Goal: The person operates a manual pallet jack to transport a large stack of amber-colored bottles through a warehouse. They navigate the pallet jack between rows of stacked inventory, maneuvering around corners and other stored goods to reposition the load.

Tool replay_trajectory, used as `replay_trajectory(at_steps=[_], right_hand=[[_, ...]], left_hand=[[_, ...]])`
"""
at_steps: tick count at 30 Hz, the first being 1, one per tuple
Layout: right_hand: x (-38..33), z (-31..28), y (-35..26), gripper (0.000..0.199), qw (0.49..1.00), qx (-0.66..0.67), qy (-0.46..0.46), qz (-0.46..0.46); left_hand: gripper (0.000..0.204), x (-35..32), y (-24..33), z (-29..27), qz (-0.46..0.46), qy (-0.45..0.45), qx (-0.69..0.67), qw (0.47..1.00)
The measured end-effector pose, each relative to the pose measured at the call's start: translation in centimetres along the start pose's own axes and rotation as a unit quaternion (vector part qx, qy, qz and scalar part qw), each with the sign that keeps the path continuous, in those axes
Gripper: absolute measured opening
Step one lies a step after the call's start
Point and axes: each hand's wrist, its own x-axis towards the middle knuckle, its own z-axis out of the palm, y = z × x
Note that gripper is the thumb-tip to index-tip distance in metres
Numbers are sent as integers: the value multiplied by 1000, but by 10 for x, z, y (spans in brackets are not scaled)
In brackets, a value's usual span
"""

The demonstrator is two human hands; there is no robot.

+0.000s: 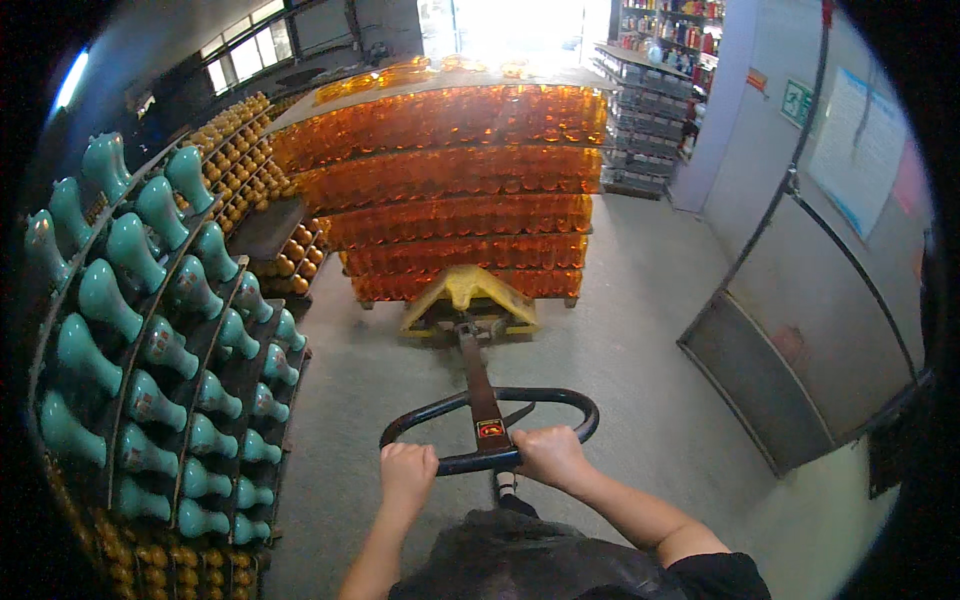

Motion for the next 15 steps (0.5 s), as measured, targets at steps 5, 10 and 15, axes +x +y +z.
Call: replay_trajectory(at_steps=[5,10,15], right_hand=[[-60,-1,-35,31,1000,-11,-18,9],[-114,2,-70,26,1000,-14,-22,13],[-171,-6,-113,24,1000,8,-6,1]], left_hand=[[32,-69,20,-4,4,1,1,1000],[33,-133,31,-13,8,-4,3,1000],[34,-203,52,-33,-5,22,0,1000]])
